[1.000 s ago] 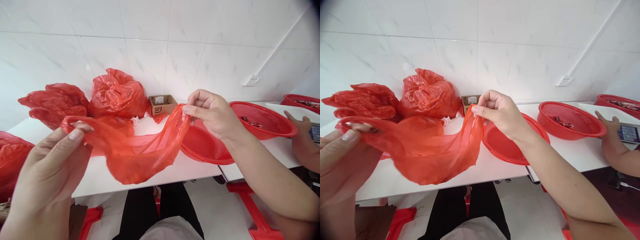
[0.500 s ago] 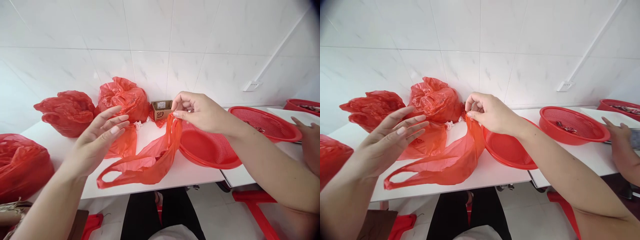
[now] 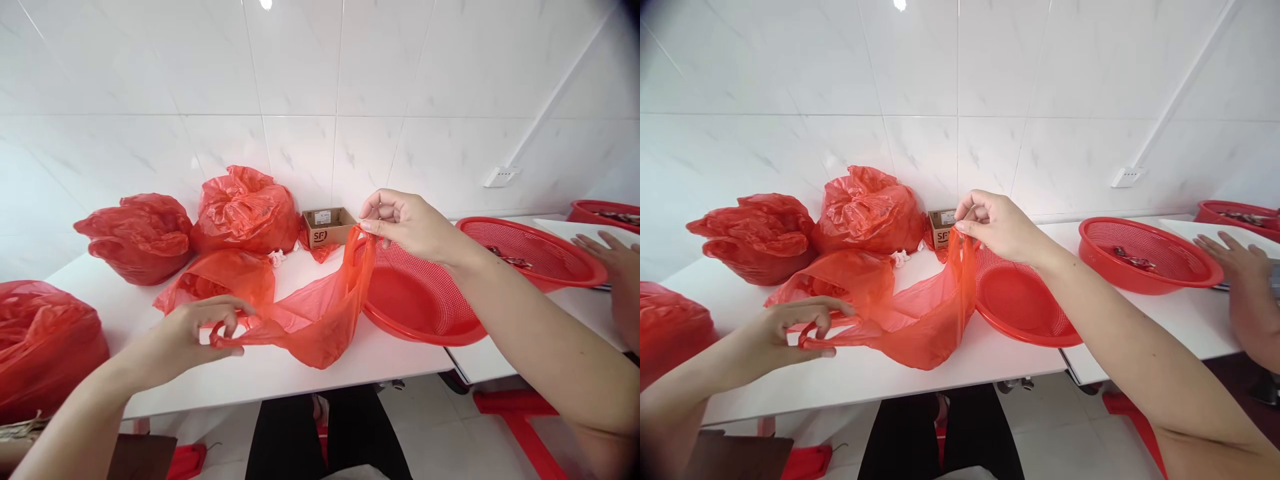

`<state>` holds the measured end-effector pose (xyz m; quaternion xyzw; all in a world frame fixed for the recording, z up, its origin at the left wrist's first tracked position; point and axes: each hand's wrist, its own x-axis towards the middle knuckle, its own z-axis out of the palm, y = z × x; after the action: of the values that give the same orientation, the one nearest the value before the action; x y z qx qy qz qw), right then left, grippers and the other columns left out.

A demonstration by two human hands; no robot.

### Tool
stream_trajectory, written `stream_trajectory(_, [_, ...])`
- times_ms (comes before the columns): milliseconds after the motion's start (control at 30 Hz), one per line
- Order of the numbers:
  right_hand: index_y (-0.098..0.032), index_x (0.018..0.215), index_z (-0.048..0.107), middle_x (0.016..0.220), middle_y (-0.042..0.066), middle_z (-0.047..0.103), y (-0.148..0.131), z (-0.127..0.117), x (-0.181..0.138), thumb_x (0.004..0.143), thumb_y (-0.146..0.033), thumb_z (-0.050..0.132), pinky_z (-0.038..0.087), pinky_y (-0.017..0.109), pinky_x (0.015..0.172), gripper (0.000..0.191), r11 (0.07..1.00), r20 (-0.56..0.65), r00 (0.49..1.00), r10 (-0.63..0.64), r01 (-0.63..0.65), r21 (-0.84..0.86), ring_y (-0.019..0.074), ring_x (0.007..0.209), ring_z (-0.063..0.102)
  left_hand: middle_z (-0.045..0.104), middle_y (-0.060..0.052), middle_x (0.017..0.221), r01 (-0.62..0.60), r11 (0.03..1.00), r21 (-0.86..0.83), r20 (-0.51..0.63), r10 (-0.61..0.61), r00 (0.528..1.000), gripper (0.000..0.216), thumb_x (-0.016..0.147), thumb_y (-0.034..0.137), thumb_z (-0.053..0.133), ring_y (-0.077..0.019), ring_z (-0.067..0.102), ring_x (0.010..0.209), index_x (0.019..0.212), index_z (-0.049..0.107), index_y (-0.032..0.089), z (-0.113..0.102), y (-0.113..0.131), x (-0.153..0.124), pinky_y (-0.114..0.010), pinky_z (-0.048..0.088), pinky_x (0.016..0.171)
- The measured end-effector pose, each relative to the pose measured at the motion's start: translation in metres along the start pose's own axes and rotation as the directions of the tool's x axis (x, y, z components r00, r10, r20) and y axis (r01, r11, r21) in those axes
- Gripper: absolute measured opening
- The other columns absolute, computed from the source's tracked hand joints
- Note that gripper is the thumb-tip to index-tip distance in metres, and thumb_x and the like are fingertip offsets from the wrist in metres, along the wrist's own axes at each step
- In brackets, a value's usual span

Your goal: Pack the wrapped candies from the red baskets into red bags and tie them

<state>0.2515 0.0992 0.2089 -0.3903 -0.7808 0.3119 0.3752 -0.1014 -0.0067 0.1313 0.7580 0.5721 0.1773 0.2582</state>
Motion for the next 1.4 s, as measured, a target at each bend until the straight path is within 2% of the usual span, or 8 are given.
stream_trajectory(133, [-0.019,0.087,0.057,0.074,0.001,0.065,0.009,-0.008,-0.002,0.086,-0.02,0.063,0.045,0.023,0.056,0.006,0.999,-0.055,0.998,0.038,-0.041,-0.036,0.0096,0.06,0.057,0.064,-0.003,0.129,-0.202,0.892,-0.403,-0.12,0.168,0.978,0.018,0.082,0.036,0.069,-0.033,0.052,0.126,0.074,0.059,0.023,-0.007,-0.01,-0.001,-0.045,0.043,0.1])
stream_trajectory(300, [-0.018,0.087,0.056,0.072,-0.001,0.063,-0.006,0.001,-0.005,0.086,-0.015,0.062,0.047,0.021,0.055,0.007,1.0,0.01,1.0,-0.017,0.017,-0.011,0.0086,0.06,0.057,0.067,-0.001,0.104,-0.309,0.3,-0.902,-0.23,0.271,0.935,0.018,0.089,0.042,0.059,-0.029,0.059,0.115,0.096,0.066,0.027,0.001,0.018,0.016,-0.042,0.05,0.095])
stream_trajectory(467, [-0.019,0.086,0.055,0.071,-0.002,0.061,-0.037,0.046,0.002,0.086,-0.012,0.059,0.051,0.023,0.057,0.008,0.979,0.226,0.958,-0.174,0.144,0.144,0.0091,0.061,0.058,0.05,0.005,0.074,-0.077,0.543,-0.836,-0.014,0.12,0.993,0.036,0.083,0.033,0.071,-0.0099,0.053,0.065,0.117,0.058,0.032,0.016,0.063,0.044,-0.027,0.051,0.072])
stream_trajectory(600, [-0.021,0.089,0.054,0.076,-0.003,0.061,-0.043,0.084,0.012,0.089,-0.017,0.057,0.051,0.024,0.061,0.005,0.926,0.221,0.919,-0.326,0.263,0.271,0.0098,0.068,0.06,0.033,0.006,0.059,0.047,0.791,-0.61,0.06,-0.014,0.998,0.033,0.077,0.045,0.073,-0.0078,0.029,0.049,0.068,0.054,0.021,0.027,0.079,0.058,-0.023,0.03,0.045])
stream_trajectory(867, [-0.022,0.098,0.057,0.091,0.0,0.063,0.007,0.091,-0.001,0.086,-0.022,0.062,0.051,0.031,0.079,0.012,0.96,0.287,0.919,-0.271,0.237,0.148,0.0132,0.084,0.059,0.038,0.007,0.058,0.114,0.636,-0.763,0.014,-0.16,0.987,0.044,0.083,0.06,0.059,-0.0071,0.033,0.047,0.071,0.046,0.021,0.036,0.069,0.061,-0.021,0.034,0.045])
stream_trajectory(1133, [-0.022,0.096,0.06,0.098,0.001,0.065,-0.017,0.078,-0.033,0.088,-0.027,0.065,0.049,0.032,0.091,0.011,0.876,0.182,0.923,-0.339,0.239,0.42,0.014,0.095,0.062,0.057,0.0,0.055,-0.065,0.813,-0.579,0.081,0.137,0.987,0.032,0.091,0.047,0.055,-0.0131,0.052,0.052,0.077,0.066,0.02,0.02,0.071,0.053,-0.025,0.041,0.051])
stream_trajectory(1267, [-0.024,0.113,0.059,0.099,0.003,0.065,0.009,0.102,-0.026,0.1,-0.036,0.044,0.046,0.035,0.096,0.023,0.86,0.188,0.964,-0.187,0.068,0.505,0.0154,0.101,0.062,0.064,-0.001,0.069,-0.19,0.92,-0.343,0.111,0.24,0.964,0.015,0.086,0.026,0.059,-0.0139,0.053,0.056,0.089,0.074,0.024,0.017,0.071,0.048,-0.026,0.044,0.053])
stream_trajectory(1400, [-0.028,0.128,0.052,0.078,-0.005,0.062,0.036,0.118,-0.019,0.102,-0.032,0.041,0.043,0.037,0.1,0.029,0.859,0.409,0.905,-0.117,-0.114,0.498,0.0111,0.068,0.065,0.062,0.002,0.069,-0.327,0.945,0.009,-0.24,0.319,0.917,0.032,0.071,-0.002,0.046,-0.0137,0.056,0.062,0.08,0.065,0.022,0.032,0.067,0.052,-0.024,0.044,0.056])
